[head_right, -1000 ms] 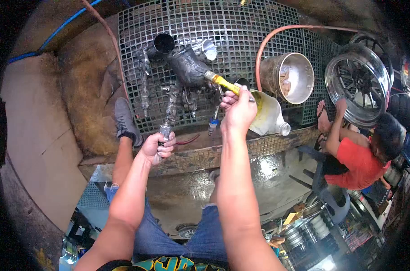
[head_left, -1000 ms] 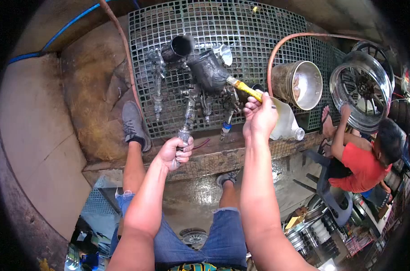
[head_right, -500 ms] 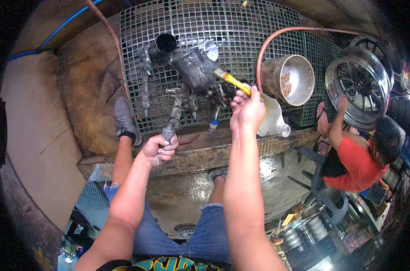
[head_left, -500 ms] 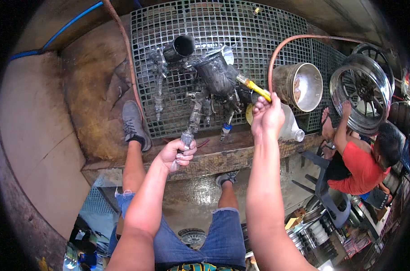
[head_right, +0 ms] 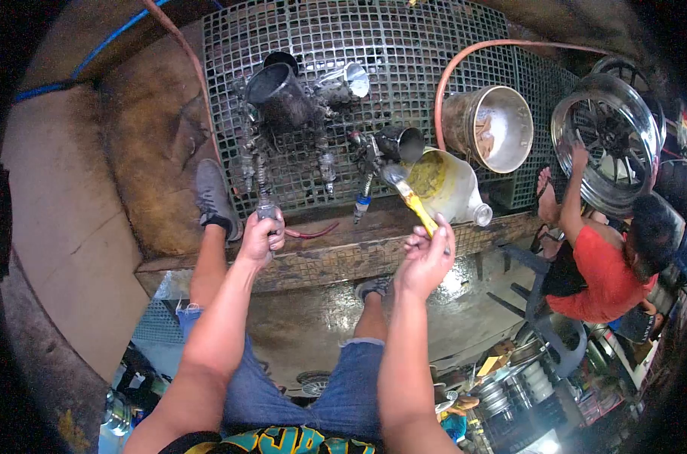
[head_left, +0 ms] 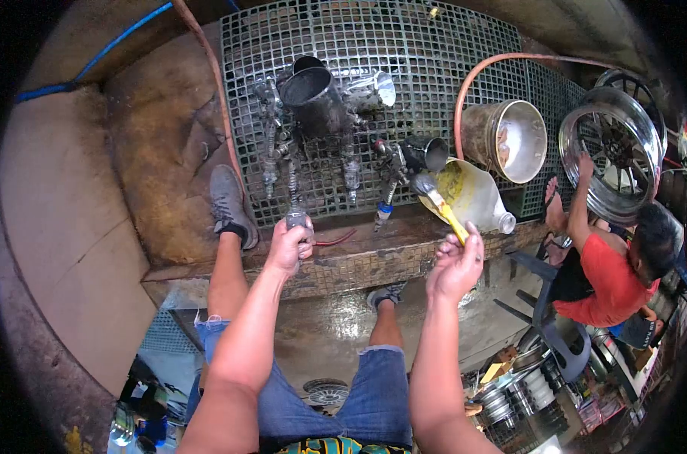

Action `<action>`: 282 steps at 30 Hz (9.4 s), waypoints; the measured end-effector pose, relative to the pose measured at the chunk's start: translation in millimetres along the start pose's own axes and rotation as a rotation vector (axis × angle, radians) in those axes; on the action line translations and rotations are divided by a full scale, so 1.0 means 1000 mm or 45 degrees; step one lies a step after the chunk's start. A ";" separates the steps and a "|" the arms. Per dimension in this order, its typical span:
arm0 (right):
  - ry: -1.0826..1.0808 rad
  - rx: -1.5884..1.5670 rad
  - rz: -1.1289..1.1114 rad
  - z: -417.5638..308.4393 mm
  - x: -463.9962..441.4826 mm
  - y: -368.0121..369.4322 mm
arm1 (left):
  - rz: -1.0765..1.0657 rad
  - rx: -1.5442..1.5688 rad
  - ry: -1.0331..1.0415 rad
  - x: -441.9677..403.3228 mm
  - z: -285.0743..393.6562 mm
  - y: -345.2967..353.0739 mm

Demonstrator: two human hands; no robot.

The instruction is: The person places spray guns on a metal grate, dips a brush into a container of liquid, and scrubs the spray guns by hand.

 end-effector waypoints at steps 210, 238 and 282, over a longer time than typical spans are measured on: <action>-1.249 1.042 -1.133 -0.006 0.045 0.283 | -0.099 0.120 0.033 0.010 0.097 0.029; -1.344 1.017 -1.061 -0.024 0.053 0.284 | -0.078 0.110 0.077 -0.006 0.140 0.050; 0.403 -0.641 0.620 0.107 -0.115 0.020 | -0.469 0.210 -0.154 -0.011 0.101 0.049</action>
Point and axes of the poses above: each hand's wrist, its own x-axis away from the middle knuckle, its own y-axis out of the palm, z = x × y, the point moved 1 cm from there along -x, towards the middle knuckle, and after that the axes turned 4 degrees about z, right-handed, at the moved point
